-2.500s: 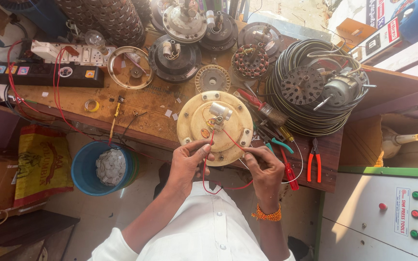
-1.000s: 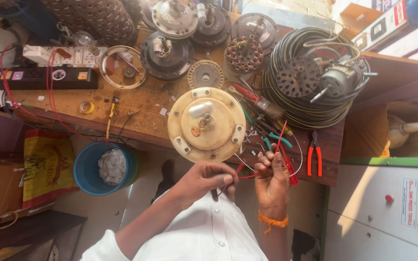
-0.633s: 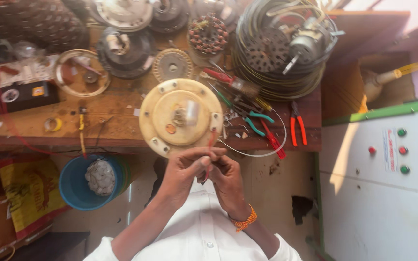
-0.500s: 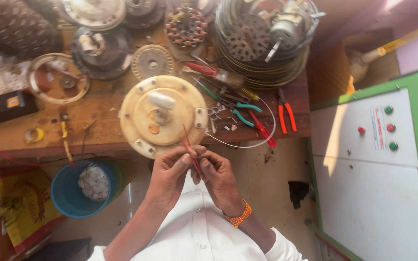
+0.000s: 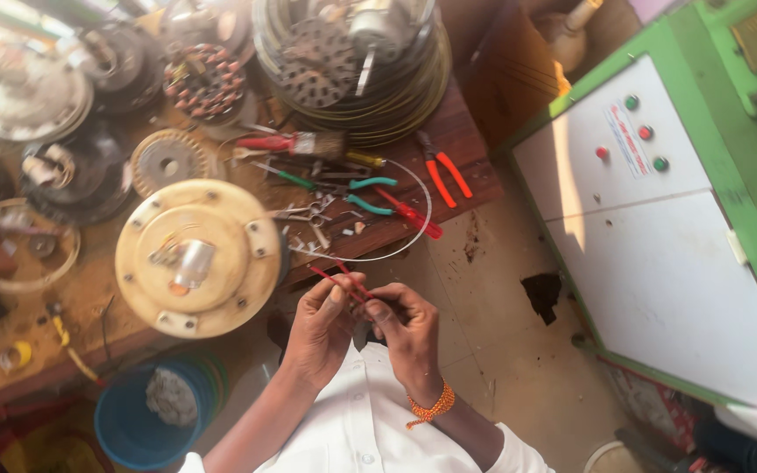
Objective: The person wraps a small cylindrical component on a circular wooden base with yellow electrical tape, then uses pliers to strip the ends of red wires and connects them to the component. The work is performed on a cluttered workbench with various motor parts and tools.
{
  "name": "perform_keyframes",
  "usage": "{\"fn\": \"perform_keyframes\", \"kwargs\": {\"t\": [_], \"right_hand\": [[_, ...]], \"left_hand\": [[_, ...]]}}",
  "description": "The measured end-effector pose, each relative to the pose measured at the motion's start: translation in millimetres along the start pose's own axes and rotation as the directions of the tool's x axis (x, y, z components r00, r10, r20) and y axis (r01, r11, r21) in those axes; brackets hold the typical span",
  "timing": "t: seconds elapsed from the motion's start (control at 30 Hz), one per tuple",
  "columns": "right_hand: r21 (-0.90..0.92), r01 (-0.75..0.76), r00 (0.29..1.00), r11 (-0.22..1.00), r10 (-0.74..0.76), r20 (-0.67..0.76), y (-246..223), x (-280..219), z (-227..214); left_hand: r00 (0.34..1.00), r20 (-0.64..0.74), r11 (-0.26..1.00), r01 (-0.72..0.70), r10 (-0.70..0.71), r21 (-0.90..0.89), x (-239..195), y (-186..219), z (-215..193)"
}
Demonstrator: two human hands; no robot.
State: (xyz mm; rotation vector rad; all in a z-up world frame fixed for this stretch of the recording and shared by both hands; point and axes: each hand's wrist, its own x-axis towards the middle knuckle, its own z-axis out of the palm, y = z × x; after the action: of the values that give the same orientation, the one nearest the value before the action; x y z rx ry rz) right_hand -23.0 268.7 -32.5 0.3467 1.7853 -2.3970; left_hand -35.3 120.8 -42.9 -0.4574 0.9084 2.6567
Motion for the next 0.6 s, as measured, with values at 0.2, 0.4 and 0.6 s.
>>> {"fn": "perform_keyframes", "kwargs": {"t": [0.2,0.4,0.6], "right_hand": [[0.412,0.248,0.930,0.877,-0.097,-0.355,27.4,9.1,-90.4],[0.414,0.358,0.799,0.837,-0.045,-0.599,58.4,-9.5,-199.6],[0.298,0.426,0.714,0.854,-0.115,-0.691,59.8,-29.6,-236.4]], "left_hand": [[0.979,-0.024,0.491,-0.080,0.202,0.868,97.3,-23.3,-21.7],[0.821,0.450,-0.611,-0.163,0.351,0.774,179.9,-32.7,-53.4],[0.928,0.360,-0.557,-0.250,0.095,0.792,195.8,-40.2,-33.5]]}}
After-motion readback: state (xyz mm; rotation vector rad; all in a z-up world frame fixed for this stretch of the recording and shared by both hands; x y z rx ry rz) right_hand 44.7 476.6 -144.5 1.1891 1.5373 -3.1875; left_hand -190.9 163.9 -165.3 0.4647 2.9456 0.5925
